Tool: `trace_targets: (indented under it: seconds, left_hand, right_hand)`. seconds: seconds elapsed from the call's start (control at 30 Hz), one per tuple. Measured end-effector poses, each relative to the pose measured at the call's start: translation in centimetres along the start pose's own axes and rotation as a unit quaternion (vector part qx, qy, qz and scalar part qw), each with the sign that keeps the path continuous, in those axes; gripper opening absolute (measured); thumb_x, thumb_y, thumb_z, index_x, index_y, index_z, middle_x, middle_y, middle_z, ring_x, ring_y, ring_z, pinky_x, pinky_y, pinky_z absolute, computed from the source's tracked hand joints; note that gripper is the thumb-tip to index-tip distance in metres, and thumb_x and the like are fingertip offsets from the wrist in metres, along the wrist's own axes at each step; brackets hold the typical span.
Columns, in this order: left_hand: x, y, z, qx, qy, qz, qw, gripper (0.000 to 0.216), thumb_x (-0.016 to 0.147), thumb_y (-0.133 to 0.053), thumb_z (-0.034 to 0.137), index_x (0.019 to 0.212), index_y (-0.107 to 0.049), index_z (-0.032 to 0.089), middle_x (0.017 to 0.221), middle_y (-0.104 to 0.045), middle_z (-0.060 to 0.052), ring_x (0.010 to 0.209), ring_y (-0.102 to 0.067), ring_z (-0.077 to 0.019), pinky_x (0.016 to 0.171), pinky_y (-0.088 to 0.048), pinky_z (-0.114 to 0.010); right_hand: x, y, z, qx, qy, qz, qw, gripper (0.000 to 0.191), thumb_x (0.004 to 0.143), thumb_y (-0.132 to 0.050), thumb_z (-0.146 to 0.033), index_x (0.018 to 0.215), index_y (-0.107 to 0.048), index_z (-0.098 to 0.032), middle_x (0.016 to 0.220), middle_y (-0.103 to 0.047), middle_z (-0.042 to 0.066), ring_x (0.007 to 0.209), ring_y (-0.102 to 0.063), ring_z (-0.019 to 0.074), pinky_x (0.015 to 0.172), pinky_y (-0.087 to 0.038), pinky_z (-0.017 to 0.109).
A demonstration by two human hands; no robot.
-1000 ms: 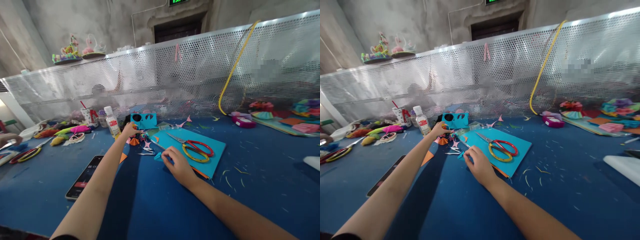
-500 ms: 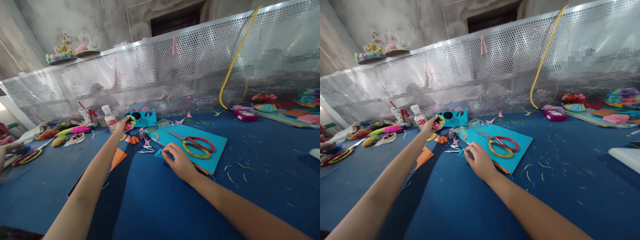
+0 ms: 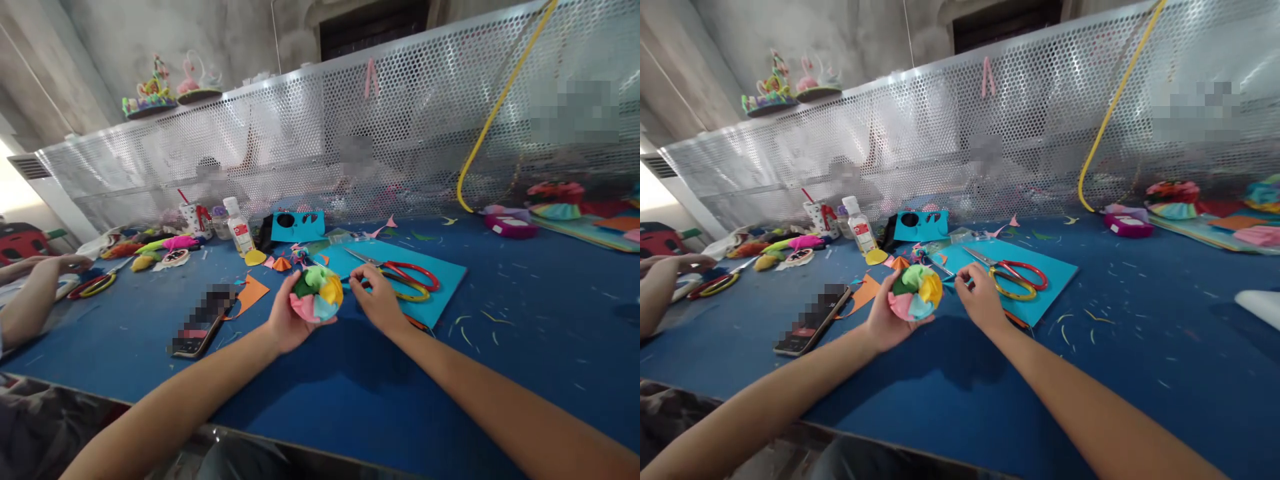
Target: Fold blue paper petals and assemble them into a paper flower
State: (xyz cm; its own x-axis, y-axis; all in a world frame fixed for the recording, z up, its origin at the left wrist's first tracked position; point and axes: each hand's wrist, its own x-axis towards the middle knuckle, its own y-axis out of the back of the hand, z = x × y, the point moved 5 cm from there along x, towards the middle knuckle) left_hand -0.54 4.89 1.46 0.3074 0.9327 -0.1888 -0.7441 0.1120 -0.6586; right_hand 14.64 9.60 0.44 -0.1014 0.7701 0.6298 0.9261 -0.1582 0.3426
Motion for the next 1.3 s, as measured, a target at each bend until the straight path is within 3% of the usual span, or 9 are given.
trace_targets:
  seconds: [0.2,0.37,0.43,0.5,0.8,0.97,1.13,1.3]
  left_hand:
    - [0.8,1.3,-1.1,0.013,-0.029,0.05,0.998,0.032,0.082,-0.046,0.038,0.087,-0.065,0.012,0.075,-0.069,-0.008,0.063,-0.065,-0.0196,0.062,-0.054,-0.035]
    - [1.2,2.0,-0.6,0.008,-0.068,0.062,0.996,0.034,0.082,-0.046,0.039,0.089,-0.065,0.013,0.079,-0.07,-0.008,0.067,-0.065,-0.0195,0.064,-0.053,-0.032]
    - [1.3,2.3,-0.5,0.005,-0.084,0.073,0.994,0.032,0.082,-0.046,0.038,0.089,-0.065,0.013,0.08,-0.07,-0.007,0.067,-0.065,-0.0186,0.065,-0.052,-0.03]
    - [1.4,2.6,-0.5,0.0,-0.098,0.085,0.992,0.029,0.081,-0.048,0.037,0.09,-0.064,0.015,0.081,-0.069,-0.005,0.068,-0.064,-0.0169,0.064,-0.051,-0.027]
    - [1.1,2.4,-0.8,0.013,-0.099,0.07,0.993,0.024,0.077,-0.056,0.036,0.088,-0.064,0.016,0.082,-0.067,-0.003,0.066,-0.06,-0.0136,0.057,-0.047,-0.021]
    - [1.0,2.4,-1.0,0.012,-0.092,0.067,0.993,0.022,0.075,-0.059,0.036,0.085,-0.064,0.017,0.076,-0.065,-0.001,0.063,-0.059,-0.0115,0.056,-0.047,-0.019]
    - [0.9,2.0,-1.0,0.003,-0.061,0.064,0.996,0.027,0.079,-0.052,0.037,0.085,-0.065,0.015,0.074,-0.066,-0.002,0.058,-0.06,-0.0112,0.056,-0.05,-0.021]
    - [0.9,1.9,-0.7,-0.031,-0.03,0.057,0.997,0.032,0.08,-0.049,0.041,0.086,-0.065,0.014,0.075,-0.069,-0.005,0.062,-0.063,-0.0155,0.062,-0.053,-0.029]
  right_hand:
    - [0.3,0.9,-0.9,0.008,0.01,0.054,0.998,0.015,0.083,-0.042,-0.025,0.07,-0.046,-0.019,0.073,-0.049,0.002,0.067,-0.051,0.0162,0.057,-0.045,0.028]
    - [-0.1,2.0,-3.9,0.007,0.091,0.075,0.993,0.007,0.081,-0.047,-0.022,0.074,-0.047,-0.021,0.078,-0.049,0.003,0.074,-0.05,0.0179,0.067,-0.045,0.033]
    - [-0.8,1.7,-5.5,-0.022,0.183,0.058,0.981,0.006,0.079,-0.049,-0.016,0.077,-0.049,-0.022,0.077,-0.05,0.003,0.074,-0.051,0.018,0.068,-0.044,0.034]
    - [-1.2,1.1,-6.2,-0.045,0.229,0.028,0.972,0.01,0.078,-0.05,-0.012,0.08,-0.049,-0.022,0.078,-0.051,0.003,0.075,-0.051,0.0176,0.068,-0.044,0.033]
    - [-1.5,-0.5,-7.1,-0.177,0.287,-0.045,0.941,0.007,0.081,-0.051,-0.016,0.083,-0.054,-0.022,0.079,-0.058,0.003,0.076,-0.055,0.0177,0.068,-0.043,0.032]
    - [-2.0,-0.9,-7.7,-0.189,0.298,-0.076,0.933,0.009,0.086,-0.049,-0.02,0.091,-0.056,-0.021,0.082,-0.062,0.004,0.078,-0.057,0.0181,0.069,-0.043,0.033]
    - [-2.0,-0.9,-7.5,-0.141,0.254,-0.102,0.951,0.014,0.086,-0.049,-0.023,0.099,-0.054,-0.023,0.09,-0.063,0.005,0.085,-0.058,0.0188,0.075,-0.046,0.034]
    - [-1.9,-0.1,-7.6,-0.067,0.232,-0.07,0.968,0.02,0.084,-0.048,-0.018,0.103,-0.053,-0.023,0.094,-0.061,0.005,0.09,-0.058,0.0188,0.078,-0.048,0.034]
